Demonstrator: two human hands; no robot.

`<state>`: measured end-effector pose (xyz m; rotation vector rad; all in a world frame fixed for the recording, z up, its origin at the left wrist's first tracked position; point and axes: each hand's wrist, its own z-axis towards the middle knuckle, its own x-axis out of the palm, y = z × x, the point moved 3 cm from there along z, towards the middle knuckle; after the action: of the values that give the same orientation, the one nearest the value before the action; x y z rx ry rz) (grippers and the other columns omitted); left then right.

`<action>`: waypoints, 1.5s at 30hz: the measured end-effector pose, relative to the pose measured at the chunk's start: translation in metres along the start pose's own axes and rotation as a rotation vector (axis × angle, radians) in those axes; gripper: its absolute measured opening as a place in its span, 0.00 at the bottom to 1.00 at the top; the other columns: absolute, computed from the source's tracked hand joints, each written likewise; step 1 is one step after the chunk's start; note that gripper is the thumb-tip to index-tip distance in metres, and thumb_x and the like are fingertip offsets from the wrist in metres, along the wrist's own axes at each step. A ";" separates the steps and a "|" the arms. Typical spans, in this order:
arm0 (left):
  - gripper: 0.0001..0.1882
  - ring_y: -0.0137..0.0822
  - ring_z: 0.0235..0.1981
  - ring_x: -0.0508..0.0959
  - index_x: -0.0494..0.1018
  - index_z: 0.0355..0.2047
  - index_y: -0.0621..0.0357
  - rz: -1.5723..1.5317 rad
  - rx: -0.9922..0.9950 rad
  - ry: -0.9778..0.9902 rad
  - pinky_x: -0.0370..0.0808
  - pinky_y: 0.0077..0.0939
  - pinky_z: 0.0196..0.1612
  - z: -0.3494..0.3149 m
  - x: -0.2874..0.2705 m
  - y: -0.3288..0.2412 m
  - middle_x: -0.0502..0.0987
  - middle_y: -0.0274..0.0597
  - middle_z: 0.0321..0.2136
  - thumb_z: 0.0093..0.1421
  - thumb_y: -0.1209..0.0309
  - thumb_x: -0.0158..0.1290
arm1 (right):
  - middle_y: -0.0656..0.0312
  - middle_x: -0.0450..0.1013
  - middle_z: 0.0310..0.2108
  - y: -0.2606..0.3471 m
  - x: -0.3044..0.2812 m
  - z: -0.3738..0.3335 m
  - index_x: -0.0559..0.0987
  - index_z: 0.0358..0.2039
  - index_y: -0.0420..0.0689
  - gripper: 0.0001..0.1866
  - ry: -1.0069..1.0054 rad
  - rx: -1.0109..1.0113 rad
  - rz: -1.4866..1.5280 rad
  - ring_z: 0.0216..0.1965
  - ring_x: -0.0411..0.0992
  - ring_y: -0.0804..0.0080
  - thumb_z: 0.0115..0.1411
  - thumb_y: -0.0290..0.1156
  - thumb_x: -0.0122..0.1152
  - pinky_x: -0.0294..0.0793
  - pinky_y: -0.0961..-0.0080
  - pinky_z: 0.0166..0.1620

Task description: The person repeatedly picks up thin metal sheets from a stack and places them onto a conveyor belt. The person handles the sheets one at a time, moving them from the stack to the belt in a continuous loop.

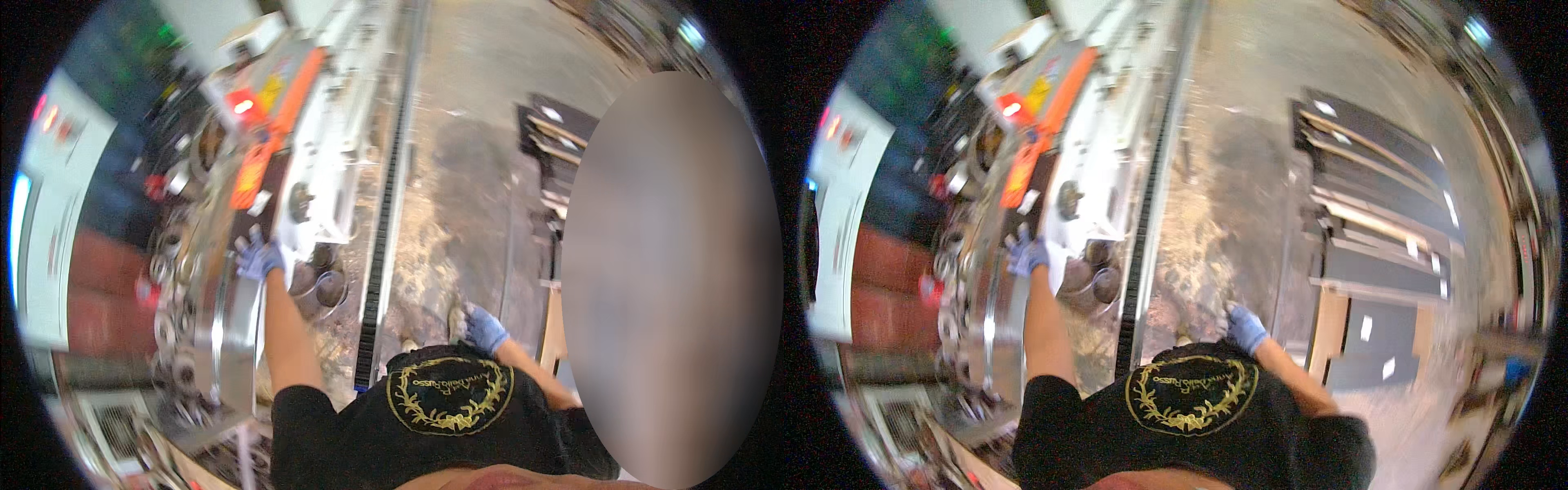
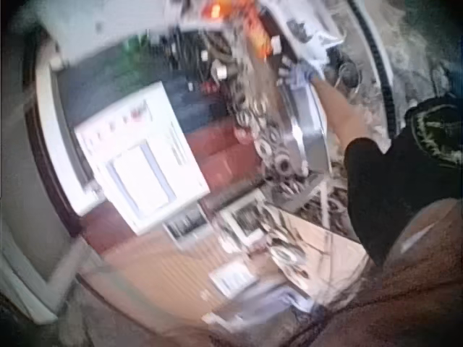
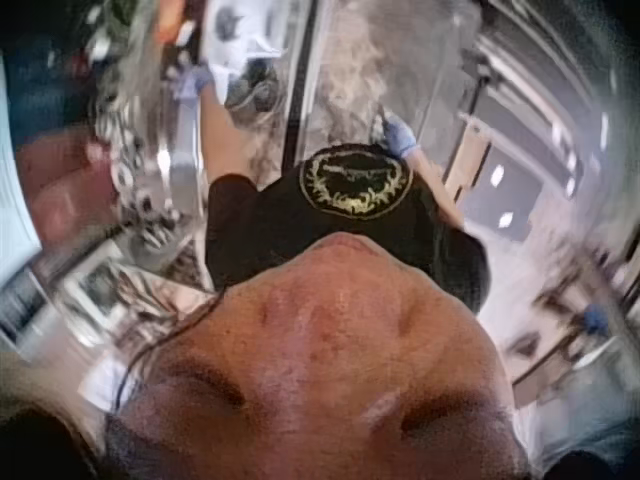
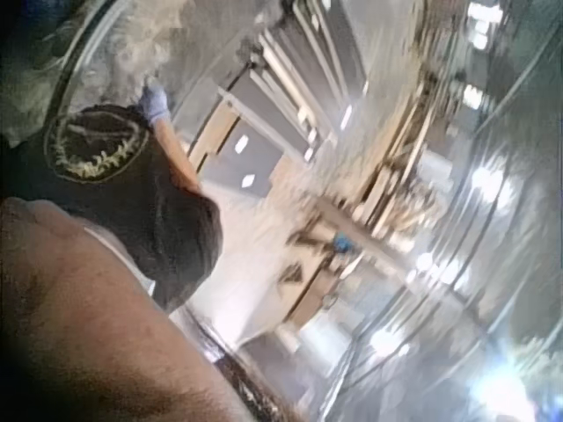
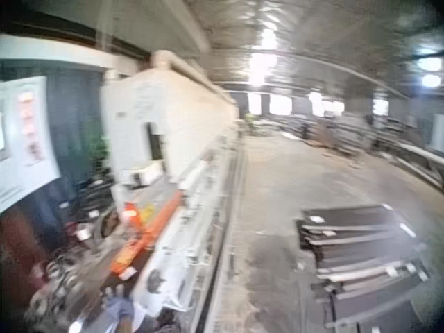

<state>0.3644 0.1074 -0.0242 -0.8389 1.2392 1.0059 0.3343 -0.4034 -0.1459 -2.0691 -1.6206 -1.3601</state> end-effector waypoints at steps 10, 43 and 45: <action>0.32 0.52 0.60 0.55 0.46 0.59 0.11 -0.042 -0.025 -0.021 0.53 0.57 0.57 0.056 0.037 -0.046 0.45 0.36 0.64 0.53 0.34 0.38 | 0.69 0.71 0.26 0.034 -0.063 -0.043 0.73 0.27 0.52 0.06 -0.320 -0.165 -0.125 0.30 0.68 0.74 0.53 0.38 0.57 0.67 0.72 0.35; 0.38 0.48 0.58 0.60 0.57 0.58 0.60 -1.000 1.345 0.539 0.57 0.37 0.59 -0.366 -0.030 -0.247 0.58 0.51 0.58 0.49 0.64 0.60 | 0.67 0.68 0.37 0.216 -0.145 0.043 0.72 0.38 0.55 0.28 -0.585 -0.617 0.601 0.38 0.67 0.66 0.48 0.66 0.53 0.69 0.59 0.36; 0.42 0.49 0.57 0.60 0.55 0.59 0.52 -0.858 1.550 0.526 0.58 0.40 0.58 -0.398 -0.037 -0.292 0.58 0.50 0.58 0.46 0.60 0.61 | 0.68 0.70 0.39 0.200 -0.152 0.040 0.73 0.40 0.54 0.28 -0.661 -0.578 0.523 0.37 0.69 0.66 0.51 0.64 0.51 0.69 0.63 0.35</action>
<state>0.4979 -0.3683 -0.0541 -0.2348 1.4121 -0.9283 0.5265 -0.5591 -0.2054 -3.2326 -0.7201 -1.0871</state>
